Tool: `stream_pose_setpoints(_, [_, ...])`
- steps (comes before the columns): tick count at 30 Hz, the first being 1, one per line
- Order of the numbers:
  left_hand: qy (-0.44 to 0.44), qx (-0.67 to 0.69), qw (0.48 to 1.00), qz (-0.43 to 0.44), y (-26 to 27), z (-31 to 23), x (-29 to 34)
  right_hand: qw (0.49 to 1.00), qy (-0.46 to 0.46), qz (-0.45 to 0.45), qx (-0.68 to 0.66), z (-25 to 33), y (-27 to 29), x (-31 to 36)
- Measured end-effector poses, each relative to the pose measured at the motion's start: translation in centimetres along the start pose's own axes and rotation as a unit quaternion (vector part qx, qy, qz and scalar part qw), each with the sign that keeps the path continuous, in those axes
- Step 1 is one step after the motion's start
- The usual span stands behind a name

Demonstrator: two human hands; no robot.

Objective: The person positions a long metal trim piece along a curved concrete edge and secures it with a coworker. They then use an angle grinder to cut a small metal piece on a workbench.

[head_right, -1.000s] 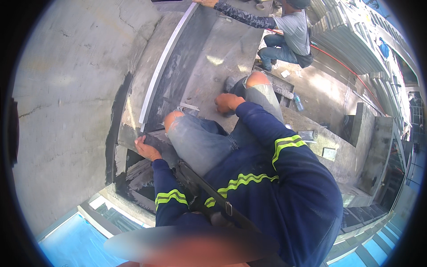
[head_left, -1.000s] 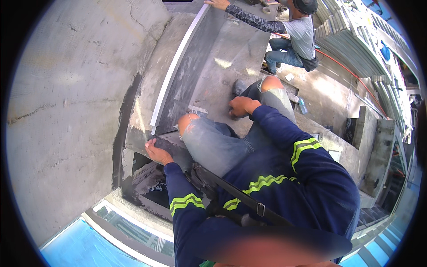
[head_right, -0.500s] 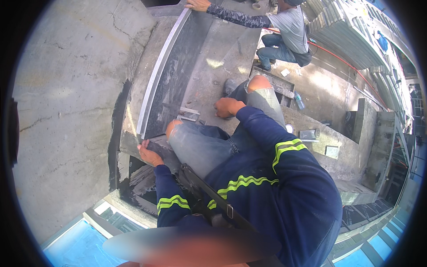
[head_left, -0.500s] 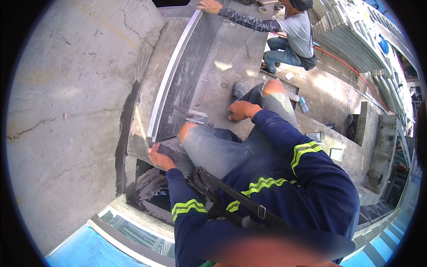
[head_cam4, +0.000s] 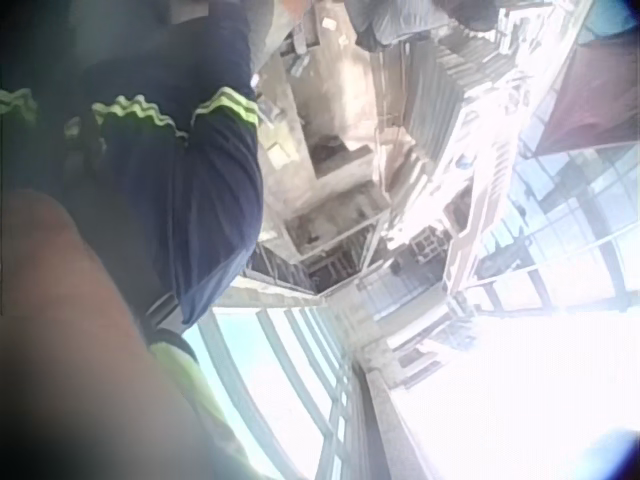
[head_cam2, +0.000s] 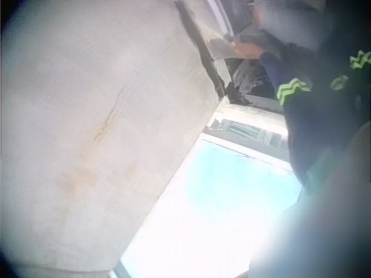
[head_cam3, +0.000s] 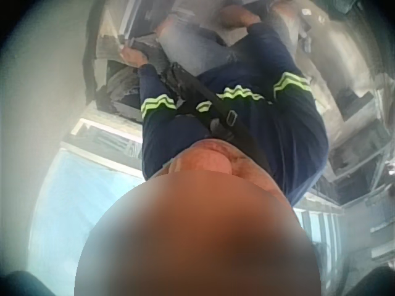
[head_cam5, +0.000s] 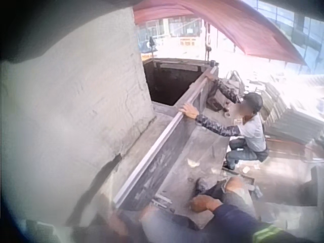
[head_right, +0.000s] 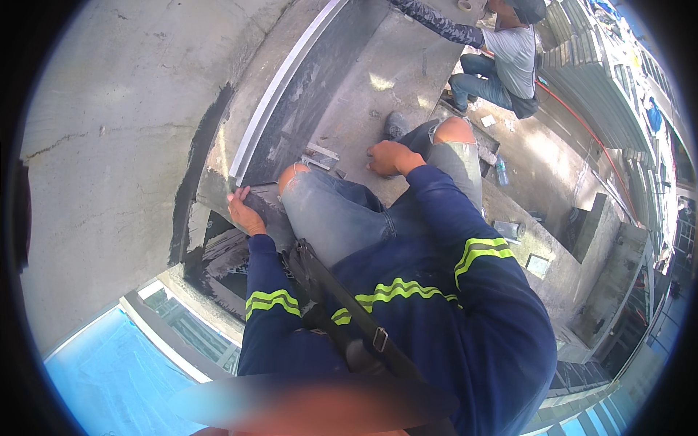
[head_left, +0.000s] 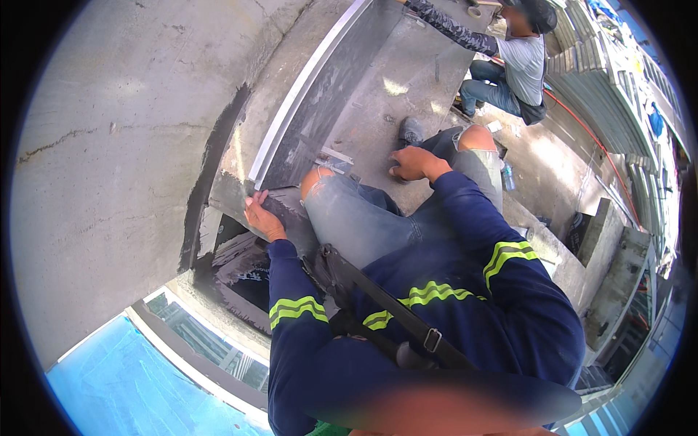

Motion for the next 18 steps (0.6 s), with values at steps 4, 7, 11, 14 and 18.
stream_pose_setpoints(4, [-0.016, -0.016, 1.000, 0.014, 0.0, -0.3, 0.1, 1.000, 0.008, -0.004, -0.013, 0.4, 0.4, 0.4])
stream_pose_setpoints(7, [-0.035, -0.020, 0.999, 0.014, 0.2, -1.1, 0.1, 1.000, 0.011, -0.004, -0.004, 0.4, 0.4, 0.8])
stream_pose_setpoints(11, [-0.014, -0.012, 1.000, 0.016, 0.3, -1.1, 0.1, 0.999, 0.030, 0.007, 0.010, 0.5, 0.0, 1.1])
stream_pose_setpoints(14, [-0.019, -0.008, 1.000, 0.013, 0.4, -1.2, 0.1, 0.999, 0.043, 0.011, 0.010, 0.6, -0.1, 1.2])
stream_pose_setpoints(18, [-0.009, -0.017, 0.999, 0.040, 0.2, -0.6, 0.0, 0.999, 0.051, -0.007, -0.008, 1.1, 0.6, 1.4])
Point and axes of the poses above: each hand's wrist, its own x-axis away from the middle knuckle, its own y-axis out of the back of the hand, z = x × y, the point moved 10 cm from there along -x, towards the middle knuckle, and after that the axes turned 14 degrees about -z, right-handed, at the moved point
